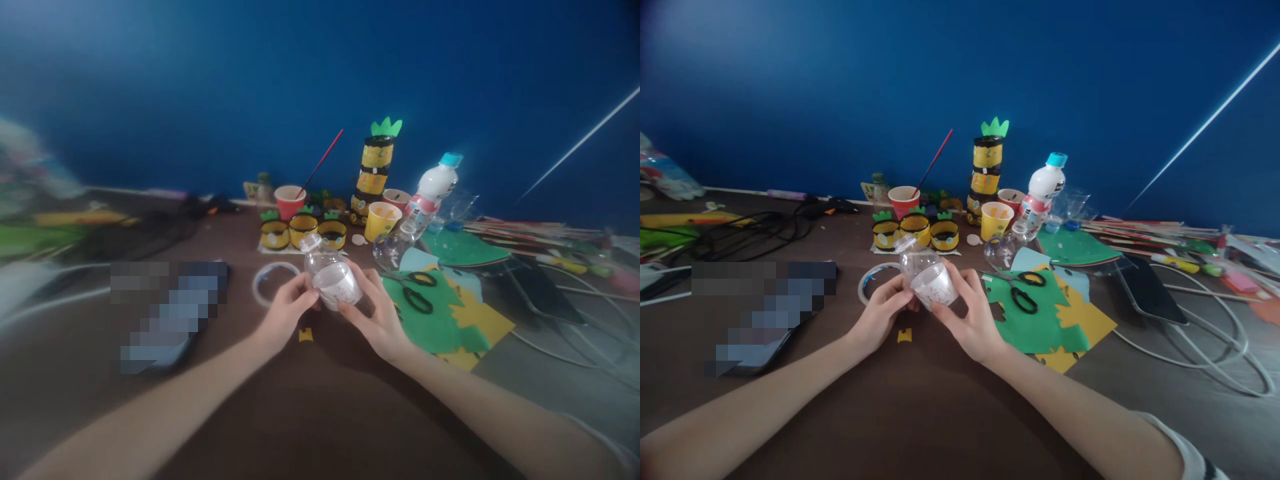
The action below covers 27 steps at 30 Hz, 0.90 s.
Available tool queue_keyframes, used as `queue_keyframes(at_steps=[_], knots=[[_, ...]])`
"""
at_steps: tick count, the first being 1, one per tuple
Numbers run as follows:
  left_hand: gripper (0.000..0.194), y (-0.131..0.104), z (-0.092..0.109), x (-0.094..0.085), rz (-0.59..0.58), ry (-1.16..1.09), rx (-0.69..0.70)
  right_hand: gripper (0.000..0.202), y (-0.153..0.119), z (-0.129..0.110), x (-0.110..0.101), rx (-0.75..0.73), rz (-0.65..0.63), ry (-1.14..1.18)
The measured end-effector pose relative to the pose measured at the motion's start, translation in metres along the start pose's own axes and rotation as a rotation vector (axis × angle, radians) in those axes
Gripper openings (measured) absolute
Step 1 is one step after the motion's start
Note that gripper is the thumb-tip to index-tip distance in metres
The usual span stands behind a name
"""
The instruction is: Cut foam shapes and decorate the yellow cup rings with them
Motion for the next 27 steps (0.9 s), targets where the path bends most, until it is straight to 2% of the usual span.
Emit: queue_keyframes(at_steps=[13,16,20,27], knots=[[0.012,0.0006,-0.0018,0.0008,0.023,-0.030,-0.012,0.054,-0.0004,-0.0013,-0.0004,-0.013,-0.004,0.002],[0.009,0.0014,0.0010,0.0012,0.014,-0.015,-0.067,0.055,0.0000,-0.0013,0.0006,-0.035,0.073,-0.035],[0.011,0.0048,0.0024,0.0016,0.054,-0.103,-0.146,0.053,0.0004,-0.0018,0.0017,-0.074,0.187,-0.088],[0.015,0.0074,0.0014,0.0026,0.087,-0.113,-0.158,0.051,0.0013,-0.0031,0.0019,-0.105,0.213,-0.126]])
Point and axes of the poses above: each hand's wrist, its own y-axis towards the middle knuckle, its own x-axis out of the palm, z = x × y, the point moved 1 cm from there along y, towards the middle knuckle, and after that the axes turned 3 degrees about -y, right-handed, at the moved point
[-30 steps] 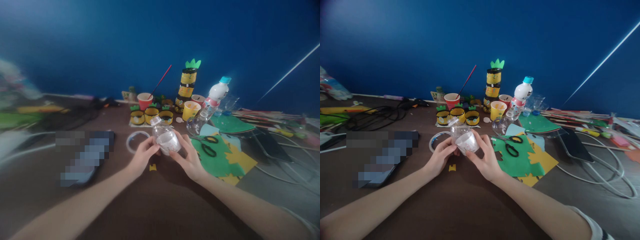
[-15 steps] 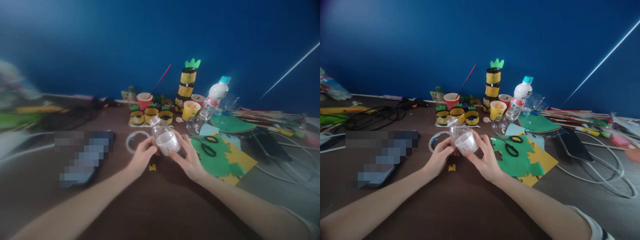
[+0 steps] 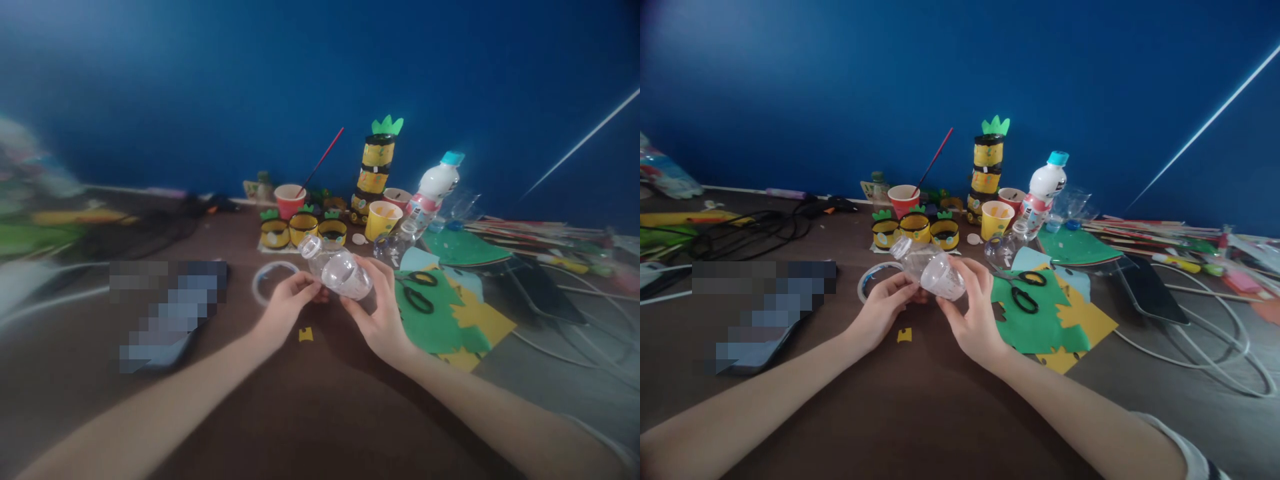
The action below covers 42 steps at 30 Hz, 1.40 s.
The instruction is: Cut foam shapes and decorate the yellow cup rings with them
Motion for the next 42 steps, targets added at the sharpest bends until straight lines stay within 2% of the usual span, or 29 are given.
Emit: queue_keyframes(at_steps=[13,31,42], knots=[[0.007,-0.0036,0.0067,0.0041,0.014,0.147,0.020,0.049,-0.0018,-0.0017,-0.0012,-0.044,0.015,-0.079],[0.011,-0.0002,0.0011,-0.0019,-0.010,0.064,0.008,0.051,-0.0032,-0.0008,-0.0018,-0.065,0.009,-0.074],[0.011,-0.0028,0.0038,-0.0014,-0.050,0.142,0.046,0.050,-0.0015,0.0013,-0.0008,-0.027,-0.005,-0.035]])
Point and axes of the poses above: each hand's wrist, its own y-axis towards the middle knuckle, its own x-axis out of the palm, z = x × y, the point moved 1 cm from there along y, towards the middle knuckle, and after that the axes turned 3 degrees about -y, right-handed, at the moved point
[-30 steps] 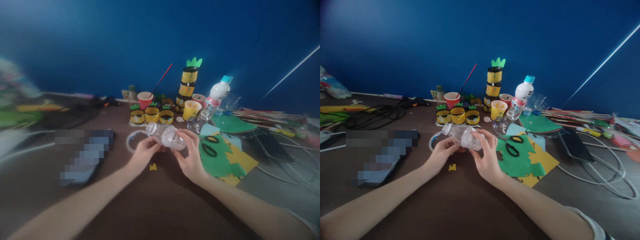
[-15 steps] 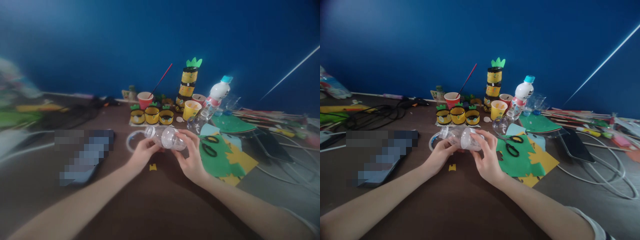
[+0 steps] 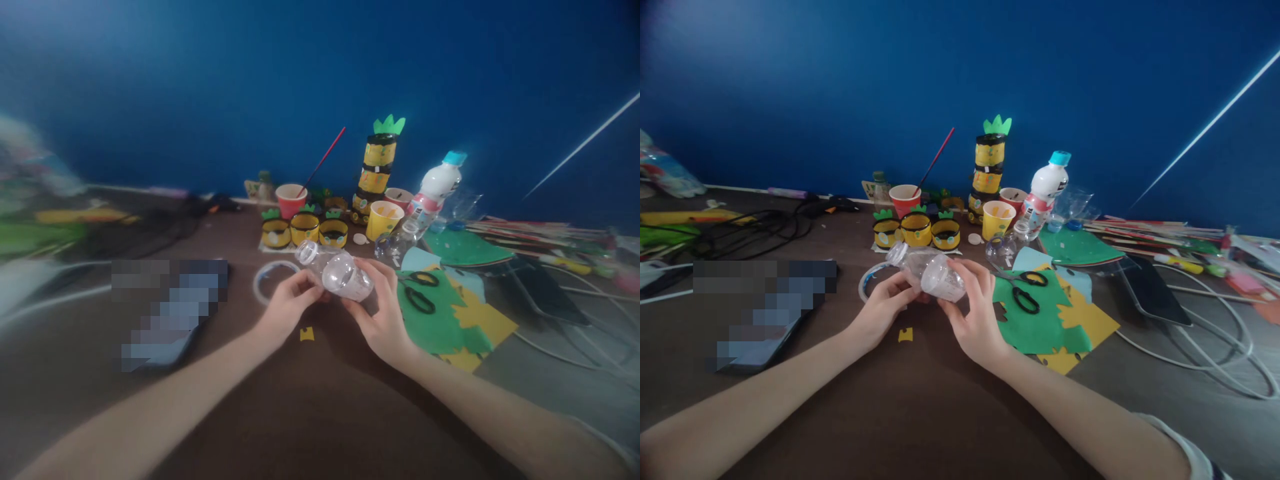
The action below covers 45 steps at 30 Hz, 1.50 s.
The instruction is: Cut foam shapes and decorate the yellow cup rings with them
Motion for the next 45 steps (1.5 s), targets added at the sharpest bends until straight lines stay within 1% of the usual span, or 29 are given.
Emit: queue_keyframes(at_steps=[5,10,15,18,22,27,31,33,35,38,40,43,45], knots=[[0.011,0.000,0.001,0.001,0.015,0.029,-0.015,0.051,0.000,0.002,0.000,0.037,-0.022,0.037],[0.008,0.001,-0.001,0.000,-0.005,0.008,-0.005,0.051,0.001,0.005,0.000,0.094,-0.051,0.111],[0.008,0.000,0.000,0.000,-0.021,0.052,0.036,0.047,0.001,0.010,0.004,0.192,-0.096,0.249],[0.007,-0.001,0.001,0.000,-0.034,0.080,0.061,0.045,0.001,0.013,0.006,0.285,-0.114,0.350],[0.004,-0.001,0.000,0.000,-0.063,0.132,0.080,0.044,0.002,0.014,0.008,0.394,-0.086,0.444],[0.005,-0.002,0.000,0.000,-0.091,0.151,0.084,0.039,0.004,0.013,0.007,0.438,-0.075,0.548],[0.005,-0.002,0.003,0.001,-0.097,0.170,0.068,0.034,0.004,0.014,0.008,0.446,-0.034,0.586],[0.005,-0.002,0.003,0.000,-0.104,0.157,0.062,0.035,0.003,0.016,0.011,0.480,-0.016,0.633],[0.004,-0.002,0.002,0.000,-0.106,0.139,0.061,0.034,0.003,0.020,0.015,0.539,0.008,0.746],[0.005,-0.001,-0.002,-0.002,-0.069,0.078,0.048,0.033,0.003,0.027,0.019,0.663,0.074,0.956],[0.007,-0.001,-0.005,-0.004,-0.031,0.018,0.035,0.033,0.005,0.028,0.019,0.722,0.091,1.055],[0.007,0.000,-0.007,-0.005,0.001,-0.028,0.019,0.027,0.008,0.027,0.016,0.724,0.064,1.135],[0.007,0.001,-0.006,-0.004,0.010,-0.066,0.017,0.026,0.008,0.027,0.015,0.711,0.053,1.135]])
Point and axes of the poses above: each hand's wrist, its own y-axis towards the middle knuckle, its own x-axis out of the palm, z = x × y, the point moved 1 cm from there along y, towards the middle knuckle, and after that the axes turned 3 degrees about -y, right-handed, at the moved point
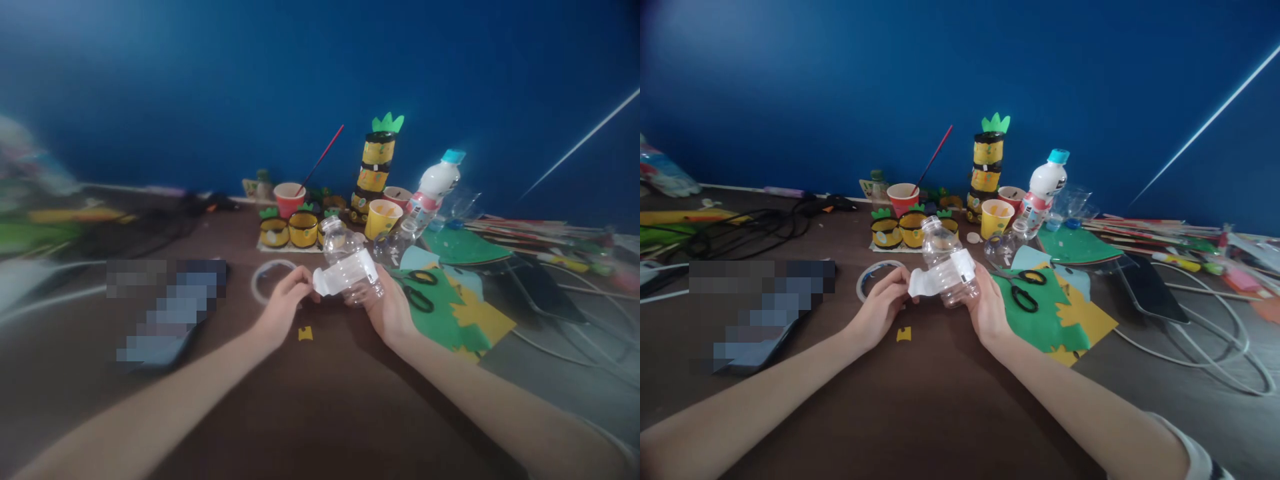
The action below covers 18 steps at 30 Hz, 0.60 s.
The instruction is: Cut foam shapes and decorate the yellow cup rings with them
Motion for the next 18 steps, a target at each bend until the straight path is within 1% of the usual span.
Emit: queue_keyframes(at_steps=[4,6,7,10,13,16,18], knots=[[0.010,0.003,0.002,0.003,0.050,-0.163,0.009,0.028,0.000,0.001,-0.001,-0.023,-0.002,-0.070],[0.010,0.003,0.002,0.004,0.059,-0.177,0.005,0.030,-0.001,0.002,0.000,-0.047,-0.013,-0.140],[0.013,0.003,0.002,0.004,0.048,-0.151,0.009,0.032,-0.002,0.002,0.000,-0.064,-0.027,-0.186],[0.032,0.000,0.003,0.006,-0.008,-0.037,0.042,0.036,-0.008,0.000,0.003,-0.139,-0.081,-0.353],[0.047,-0.002,0.004,0.007,-0.067,-0.040,0.059,0.037,-0.013,-0.005,0.006,-0.234,-0.117,-0.525],[0.058,-0.002,0.005,0.009,-0.113,-0.045,0.062,0.030,-0.015,-0.008,0.007,-0.315,-0.089,-0.697],[0.067,-0.001,0.004,0.009,-0.101,-0.008,0.076,0.020,-0.015,-0.009,0.005,-0.367,-0.041,-0.785]])
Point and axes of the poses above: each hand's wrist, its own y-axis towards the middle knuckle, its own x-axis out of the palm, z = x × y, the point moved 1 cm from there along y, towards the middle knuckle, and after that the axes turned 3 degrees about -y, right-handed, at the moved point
